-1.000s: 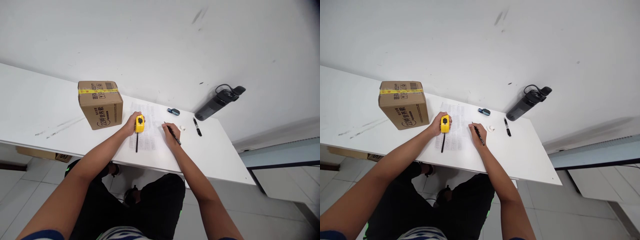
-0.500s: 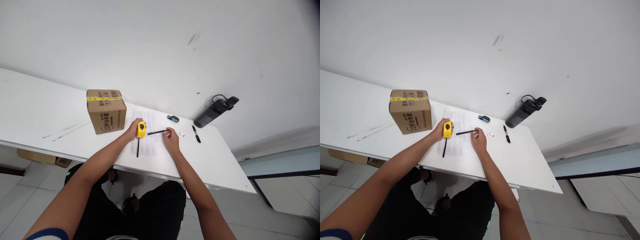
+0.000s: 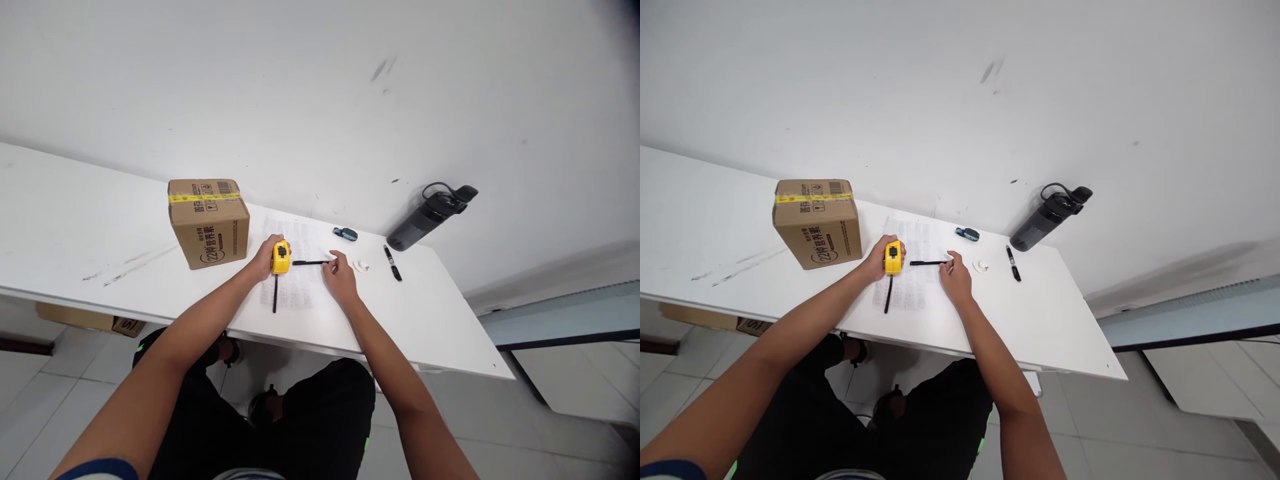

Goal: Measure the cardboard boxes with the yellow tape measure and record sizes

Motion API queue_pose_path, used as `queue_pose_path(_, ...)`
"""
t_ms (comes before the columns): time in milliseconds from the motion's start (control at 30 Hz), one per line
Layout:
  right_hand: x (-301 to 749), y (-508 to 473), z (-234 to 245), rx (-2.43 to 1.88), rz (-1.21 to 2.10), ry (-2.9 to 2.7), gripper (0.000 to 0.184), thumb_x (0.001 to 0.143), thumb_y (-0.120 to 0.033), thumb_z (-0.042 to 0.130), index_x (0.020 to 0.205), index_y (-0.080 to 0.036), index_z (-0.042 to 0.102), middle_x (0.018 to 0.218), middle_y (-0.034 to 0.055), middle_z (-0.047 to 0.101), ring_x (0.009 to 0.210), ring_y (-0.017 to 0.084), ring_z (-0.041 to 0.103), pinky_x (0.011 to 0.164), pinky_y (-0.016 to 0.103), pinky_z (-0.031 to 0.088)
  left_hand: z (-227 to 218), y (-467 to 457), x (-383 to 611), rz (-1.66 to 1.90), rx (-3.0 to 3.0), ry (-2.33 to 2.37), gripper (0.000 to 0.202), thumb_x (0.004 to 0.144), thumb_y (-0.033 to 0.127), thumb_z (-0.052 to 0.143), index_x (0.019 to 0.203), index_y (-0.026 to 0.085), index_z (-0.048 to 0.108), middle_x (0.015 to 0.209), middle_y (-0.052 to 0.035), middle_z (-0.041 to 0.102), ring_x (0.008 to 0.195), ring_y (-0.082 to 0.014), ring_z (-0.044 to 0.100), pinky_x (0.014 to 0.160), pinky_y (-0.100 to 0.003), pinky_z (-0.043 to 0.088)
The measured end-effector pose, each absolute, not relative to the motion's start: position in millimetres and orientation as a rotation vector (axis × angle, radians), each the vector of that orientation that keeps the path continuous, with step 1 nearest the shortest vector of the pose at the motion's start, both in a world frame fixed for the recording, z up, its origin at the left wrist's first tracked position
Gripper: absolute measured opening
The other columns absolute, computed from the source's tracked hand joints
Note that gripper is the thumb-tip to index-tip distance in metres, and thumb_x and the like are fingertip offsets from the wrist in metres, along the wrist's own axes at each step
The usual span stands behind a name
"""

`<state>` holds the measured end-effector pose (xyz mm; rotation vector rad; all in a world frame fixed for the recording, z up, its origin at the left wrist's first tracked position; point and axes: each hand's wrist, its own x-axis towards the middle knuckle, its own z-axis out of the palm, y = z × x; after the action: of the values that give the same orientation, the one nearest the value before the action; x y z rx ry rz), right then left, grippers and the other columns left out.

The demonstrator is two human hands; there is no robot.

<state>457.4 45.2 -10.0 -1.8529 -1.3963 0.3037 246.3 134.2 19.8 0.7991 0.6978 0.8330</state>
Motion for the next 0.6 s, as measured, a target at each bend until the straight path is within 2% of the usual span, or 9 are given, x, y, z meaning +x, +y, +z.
queue_pose_path(133, 456.9, 45.0, -9.8, -1.847, 0.323, -1.421, 0.041, 0.085, -0.042, 0.051, 0.121, -0.023, 0.059, 0.078, -0.001, 0.063, 0.066, 0.018, 0.056, 0.067, 0.033, 0.045, 19.8, 134.9, 246.8, 0.833, 0.812, 0.69, 0.035, 0.073, 0.05, 0.06, 0.063, 0.016, 0.058, 0.06, -0.0013, 0.054, 0.046, -0.0111, 0.051, 0.046, -0.025, 0.042)
queue_pose_path(333, 457.0, 46.0, -12.0, -1.798, 0.267, -1.503, 0.029, 0.085, -0.04, 0.051, 0.099, -0.024, 0.071, 0.083, 0.0026, 0.065, 0.071, 0.018, 0.058, 0.07, 0.033, 0.046, 21.6, 133.8, 246.5, 0.83, 0.795, 0.691, 0.035, 0.074, 0.049, 0.059, 0.063, 0.016, 0.057, 0.06, -0.0012, 0.054, 0.045, -0.0109, 0.051, 0.046, -0.025, 0.042)
queue_pose_path(600, 457.6, 46.2, -12.8, -1.821, 0.242, -1.532, 0.02, 0.084, -0.032, 0.051, 0.085, -0.024, 0.07, 0.086, 0.0028, 0.067, 0.071, 0.018, 0.058, 0.068, 0.032, 0.045, 28.0, 130.3, 246.4, 0.82, 0.766, 0.714, 0.033, 0.076, 0.046, 0.057, 0.062, 0.016, 0.056, 0.058, -0.0013, 0.055, 0.045, -0.011, 0.051, 0.045, -0.024, 0.041)
